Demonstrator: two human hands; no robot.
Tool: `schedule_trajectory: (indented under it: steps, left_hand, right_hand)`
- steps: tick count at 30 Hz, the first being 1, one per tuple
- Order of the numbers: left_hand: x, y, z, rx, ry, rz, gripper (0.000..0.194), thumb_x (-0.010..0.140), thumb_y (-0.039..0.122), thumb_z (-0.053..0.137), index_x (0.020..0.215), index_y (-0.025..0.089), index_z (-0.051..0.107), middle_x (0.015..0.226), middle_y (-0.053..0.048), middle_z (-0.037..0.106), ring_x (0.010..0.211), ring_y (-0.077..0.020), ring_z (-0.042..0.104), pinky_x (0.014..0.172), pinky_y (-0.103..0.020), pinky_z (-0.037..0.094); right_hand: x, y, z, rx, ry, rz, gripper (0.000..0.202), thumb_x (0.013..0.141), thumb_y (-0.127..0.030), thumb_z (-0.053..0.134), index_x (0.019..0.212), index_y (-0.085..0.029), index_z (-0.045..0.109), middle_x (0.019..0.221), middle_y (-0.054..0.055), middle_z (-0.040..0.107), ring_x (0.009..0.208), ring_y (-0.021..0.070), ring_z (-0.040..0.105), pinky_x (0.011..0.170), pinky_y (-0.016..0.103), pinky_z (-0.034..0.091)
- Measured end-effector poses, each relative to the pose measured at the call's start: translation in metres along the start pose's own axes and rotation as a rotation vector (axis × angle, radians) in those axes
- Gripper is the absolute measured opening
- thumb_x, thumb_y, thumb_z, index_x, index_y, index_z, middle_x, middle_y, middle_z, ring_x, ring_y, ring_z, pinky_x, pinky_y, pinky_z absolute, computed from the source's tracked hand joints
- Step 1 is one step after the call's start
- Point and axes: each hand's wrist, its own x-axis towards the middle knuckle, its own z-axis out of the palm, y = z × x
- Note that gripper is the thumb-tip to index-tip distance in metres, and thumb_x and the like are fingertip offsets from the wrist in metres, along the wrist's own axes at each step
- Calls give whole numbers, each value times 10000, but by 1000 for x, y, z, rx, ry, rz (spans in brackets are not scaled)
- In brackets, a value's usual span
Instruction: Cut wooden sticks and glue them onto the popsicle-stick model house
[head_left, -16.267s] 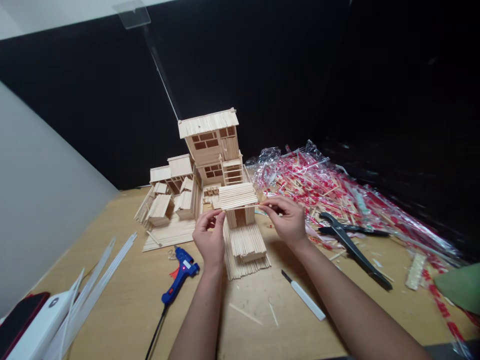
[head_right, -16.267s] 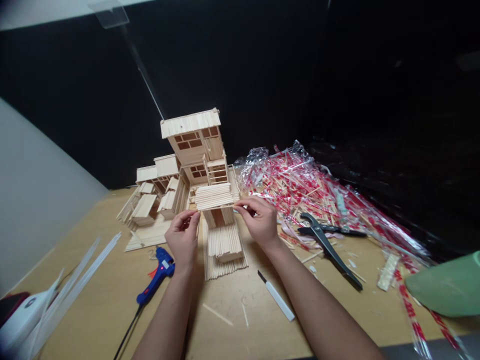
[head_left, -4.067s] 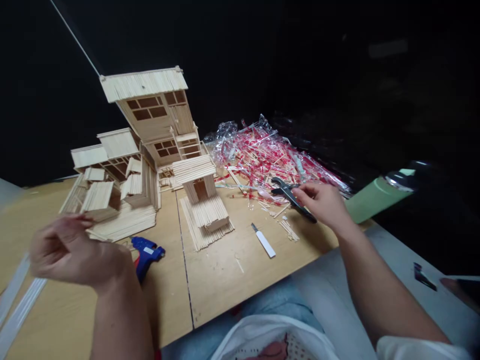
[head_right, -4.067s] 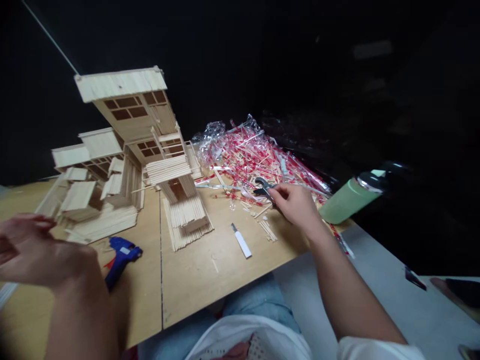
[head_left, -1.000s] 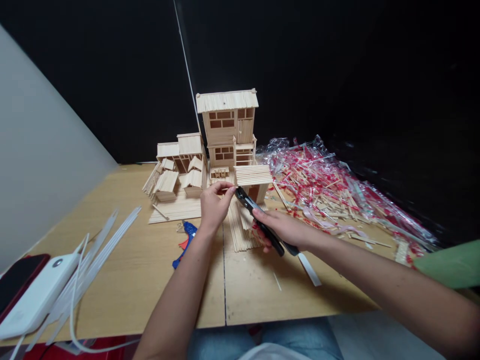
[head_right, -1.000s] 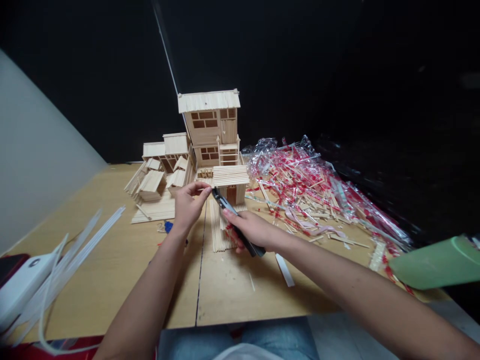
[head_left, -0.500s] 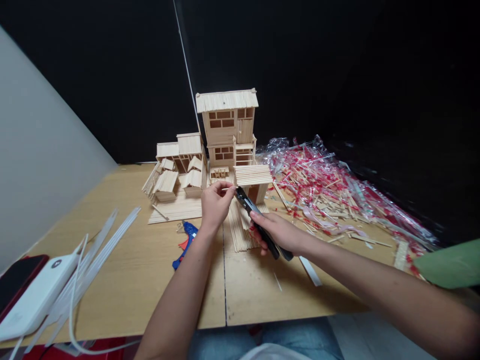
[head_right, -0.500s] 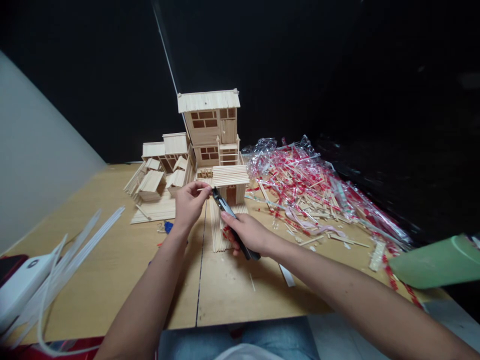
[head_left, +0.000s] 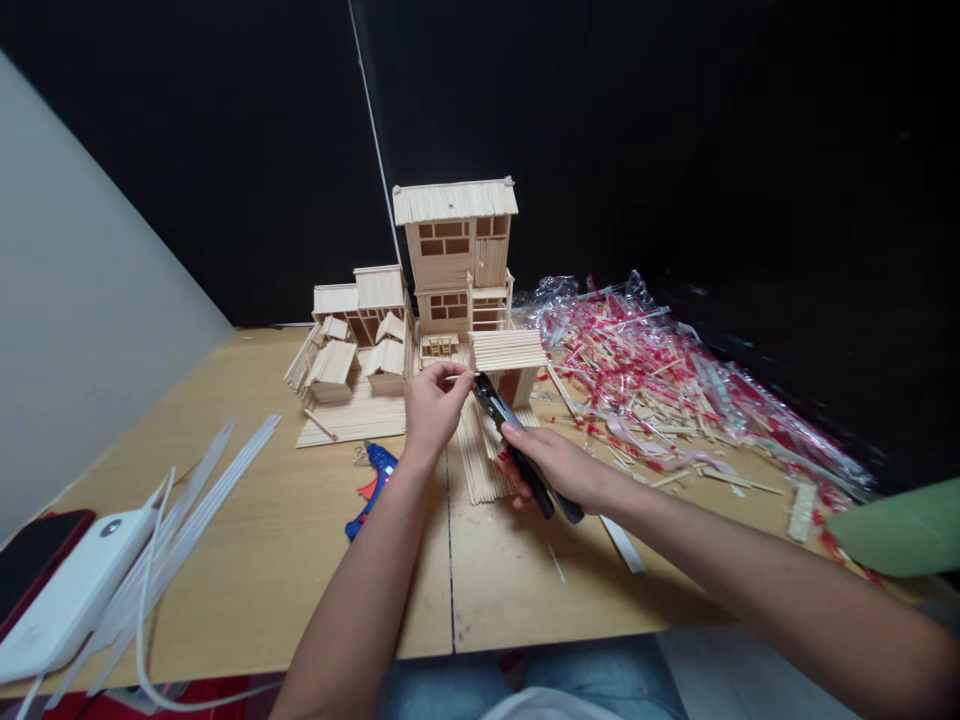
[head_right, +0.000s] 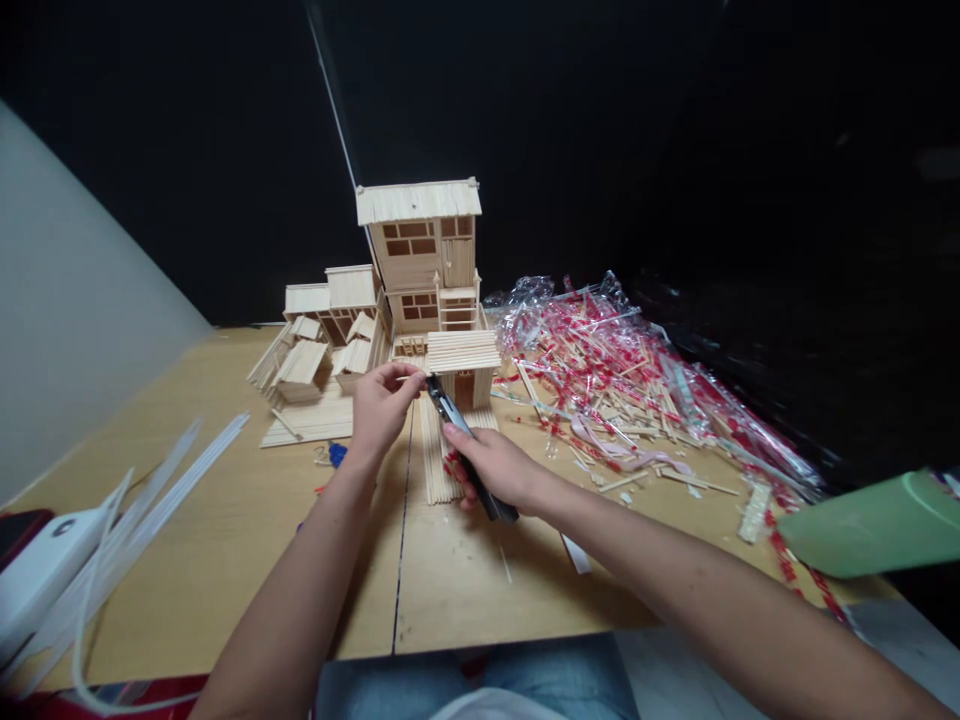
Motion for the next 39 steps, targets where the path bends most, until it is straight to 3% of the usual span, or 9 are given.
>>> schedule_trajectory:
  steps: [9,22,39]
  left_hand:
    - [0,2,1,4,3,-24,151,755,288,699,750,139,675,673,-29,685,622,-145,657,589,-230,491]
    - [-2,5,3,-19,7,-35,145,740,274,710,742,133,677,673,-29,684,614,-141,656,600,-234,500]
    - [-4,6,2,-77,3,-47,136,723,259,708,738,133,661,651,-27,679,603,-144,656,594,-244,504]
  right_hand:
    - [1,2,2,-152,41,-58,555,795,-758,524,726,-210,469,550,-60,470,426,97,454,405,251,494]
    - [5,12,-2,-335,96,-129,517,914,-674,416,681,-212,436,528,-57,467,364,83,449,335,195,369]
    - [9,12,2,-472,165,-159,519,926,-677,378,677,-224,420,471,-64,454,305,89,427,314,206,299]
